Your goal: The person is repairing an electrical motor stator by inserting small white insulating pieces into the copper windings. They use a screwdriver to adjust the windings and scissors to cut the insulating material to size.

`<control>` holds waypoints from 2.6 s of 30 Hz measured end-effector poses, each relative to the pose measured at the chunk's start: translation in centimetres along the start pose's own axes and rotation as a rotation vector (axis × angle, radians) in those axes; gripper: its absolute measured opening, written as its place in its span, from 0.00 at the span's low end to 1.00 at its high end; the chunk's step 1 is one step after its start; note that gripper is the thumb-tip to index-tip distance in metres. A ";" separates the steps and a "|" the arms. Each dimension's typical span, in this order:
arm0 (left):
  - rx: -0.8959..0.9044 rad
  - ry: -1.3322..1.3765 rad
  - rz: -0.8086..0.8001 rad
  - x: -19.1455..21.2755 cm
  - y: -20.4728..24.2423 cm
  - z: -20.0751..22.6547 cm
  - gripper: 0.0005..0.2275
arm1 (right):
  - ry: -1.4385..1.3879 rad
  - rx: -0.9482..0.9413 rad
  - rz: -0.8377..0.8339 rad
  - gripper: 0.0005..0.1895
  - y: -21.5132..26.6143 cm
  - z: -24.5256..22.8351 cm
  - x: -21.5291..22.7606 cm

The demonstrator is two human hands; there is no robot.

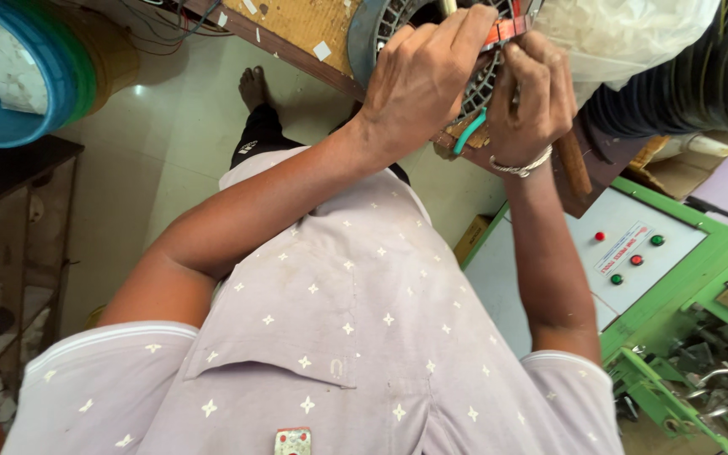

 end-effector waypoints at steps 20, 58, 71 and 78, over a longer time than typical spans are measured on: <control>-0.095 0.420 -0.001 -0.1 -0.2 -3.7 0.14 | 0.270 -0.009 -0.177 0.12 -2.5 0.1 2.1; -0.296 0.233 0.224 -2.1 4.1 -3.8 0.16 | -0.133 -0.367 -0.108 0.11 2.9 -3.7 0.9; -0.265 0.245 0.240 -2.3 3.8 -3.6 0.14 | -0.111 -0.413 -0.118 0.09 2.1 -4.4 0.8; -0.205 0.283 0.196 -1.1 2.9 -3.3 0.17 | -0.394 -0.483 -0.044 0.26 2.3 -2.2 0.3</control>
Point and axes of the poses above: each hand's wrist, its own y-axis away from the middle knuckle, its own x-axis out of the back of the hand, z = x × y, the point moved 1 cm from there along -y, towards the middle knuckle, and after that the axes turned 2 degrees about y, right-handed, at the moved point
